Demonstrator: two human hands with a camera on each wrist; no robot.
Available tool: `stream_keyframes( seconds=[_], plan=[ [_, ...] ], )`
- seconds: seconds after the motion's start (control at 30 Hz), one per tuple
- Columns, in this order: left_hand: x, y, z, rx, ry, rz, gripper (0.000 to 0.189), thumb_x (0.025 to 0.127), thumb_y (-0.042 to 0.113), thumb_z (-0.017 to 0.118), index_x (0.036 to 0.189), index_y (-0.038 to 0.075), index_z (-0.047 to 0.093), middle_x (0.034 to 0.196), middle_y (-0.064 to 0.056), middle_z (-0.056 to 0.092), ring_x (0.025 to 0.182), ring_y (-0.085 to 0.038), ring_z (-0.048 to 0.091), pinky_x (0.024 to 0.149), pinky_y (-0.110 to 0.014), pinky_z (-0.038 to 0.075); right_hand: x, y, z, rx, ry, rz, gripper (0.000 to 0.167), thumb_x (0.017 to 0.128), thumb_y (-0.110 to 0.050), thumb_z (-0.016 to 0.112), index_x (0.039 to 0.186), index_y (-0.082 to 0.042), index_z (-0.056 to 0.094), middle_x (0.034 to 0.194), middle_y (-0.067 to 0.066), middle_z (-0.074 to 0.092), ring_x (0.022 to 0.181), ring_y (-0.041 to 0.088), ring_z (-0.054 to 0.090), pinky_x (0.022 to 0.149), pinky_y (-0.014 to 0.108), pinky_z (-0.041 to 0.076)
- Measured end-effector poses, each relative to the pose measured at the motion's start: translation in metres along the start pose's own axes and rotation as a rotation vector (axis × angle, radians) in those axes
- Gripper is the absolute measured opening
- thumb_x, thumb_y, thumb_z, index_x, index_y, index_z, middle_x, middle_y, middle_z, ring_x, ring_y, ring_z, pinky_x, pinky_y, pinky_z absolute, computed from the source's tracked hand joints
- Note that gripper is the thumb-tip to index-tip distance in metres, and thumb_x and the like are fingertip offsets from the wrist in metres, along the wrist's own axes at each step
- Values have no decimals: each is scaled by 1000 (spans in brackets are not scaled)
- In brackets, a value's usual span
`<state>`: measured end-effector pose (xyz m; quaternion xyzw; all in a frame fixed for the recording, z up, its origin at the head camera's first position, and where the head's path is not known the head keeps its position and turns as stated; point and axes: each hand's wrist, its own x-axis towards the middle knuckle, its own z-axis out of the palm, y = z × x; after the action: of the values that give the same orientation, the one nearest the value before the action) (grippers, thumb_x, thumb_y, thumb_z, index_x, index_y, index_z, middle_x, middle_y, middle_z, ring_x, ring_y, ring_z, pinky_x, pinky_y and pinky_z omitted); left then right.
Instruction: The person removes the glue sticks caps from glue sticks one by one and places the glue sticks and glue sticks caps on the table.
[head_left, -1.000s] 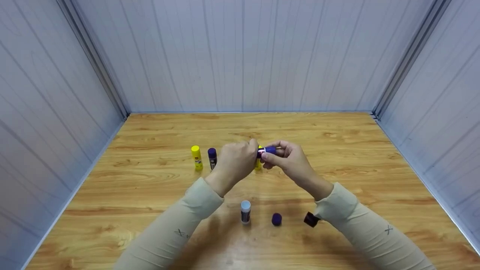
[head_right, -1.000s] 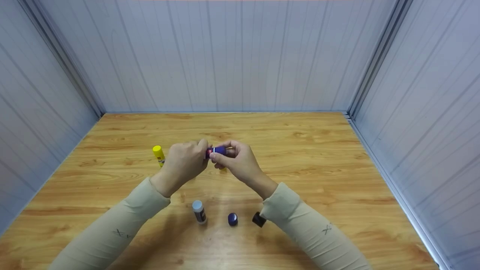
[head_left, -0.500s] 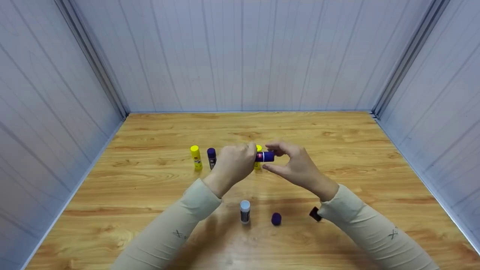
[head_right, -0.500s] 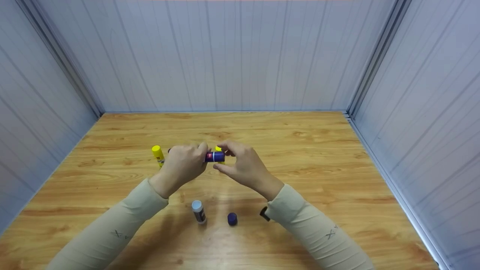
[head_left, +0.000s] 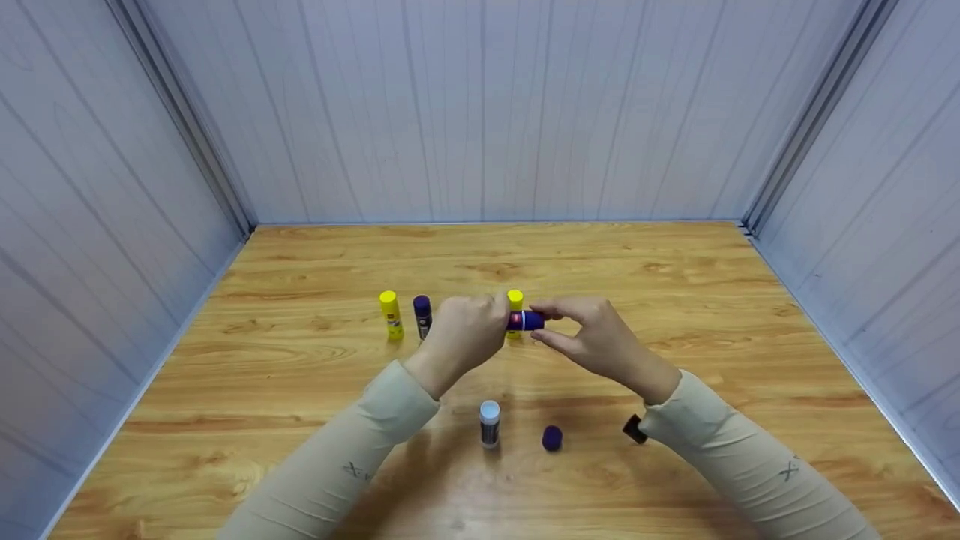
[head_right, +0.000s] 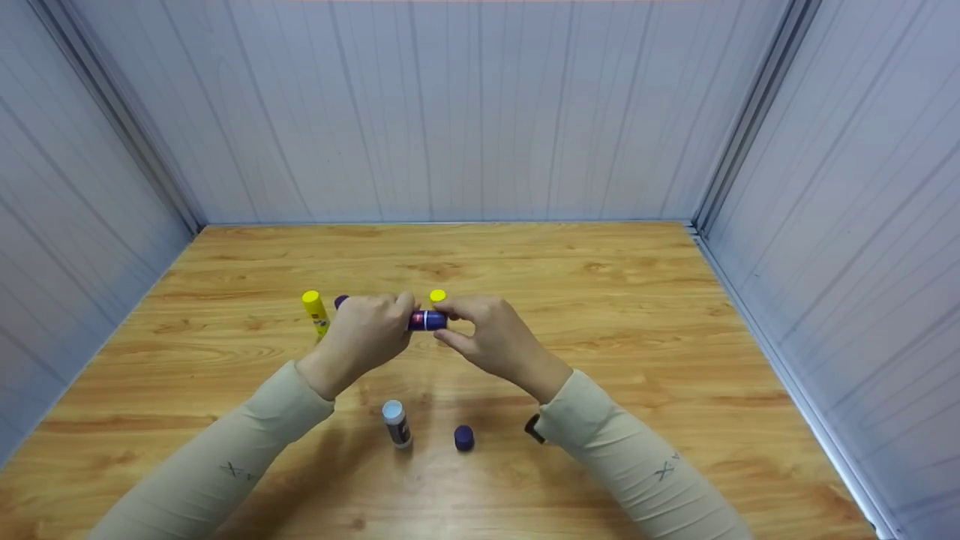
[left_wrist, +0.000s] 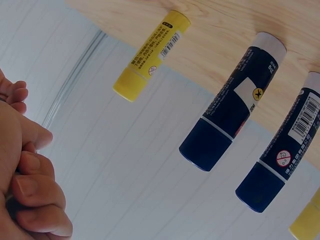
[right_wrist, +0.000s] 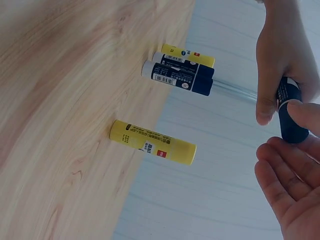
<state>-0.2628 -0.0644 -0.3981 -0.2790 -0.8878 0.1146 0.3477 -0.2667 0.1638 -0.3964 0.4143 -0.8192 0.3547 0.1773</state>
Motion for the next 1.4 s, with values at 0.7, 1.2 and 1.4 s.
stream_keyframes(
  seconds=[0.7,1.2,1.4],
  plan=[
    [0,2,1,-69,-28,-6,21,102,23,74,86,12,66,63,2,65,47,-8,55,41,-27,51,-4,4,0,-34,31,-88,25,94,-3,83,119,1,79,108,13,83,94,26,80,81,43,67],
    [0,3,3,-238,-81,2,17,98,15,76,84,12,68,63,1,62,48,-8,44,42,-33,52,-13,3,1,-42,33,-117,27,92,0,84,118,3,79,107,16,83,92,27,82,79,41,67],
    [-1,-2,1,-274,-134,-5,12,98,14,76,88,8,71,68,-2,66,51,-12,55,45,-33,55,-16,5,-2,-90,44,-126,28,90,2,85,118,3,79,107,16,82,92,27,81,79,41,67]
  ],
)
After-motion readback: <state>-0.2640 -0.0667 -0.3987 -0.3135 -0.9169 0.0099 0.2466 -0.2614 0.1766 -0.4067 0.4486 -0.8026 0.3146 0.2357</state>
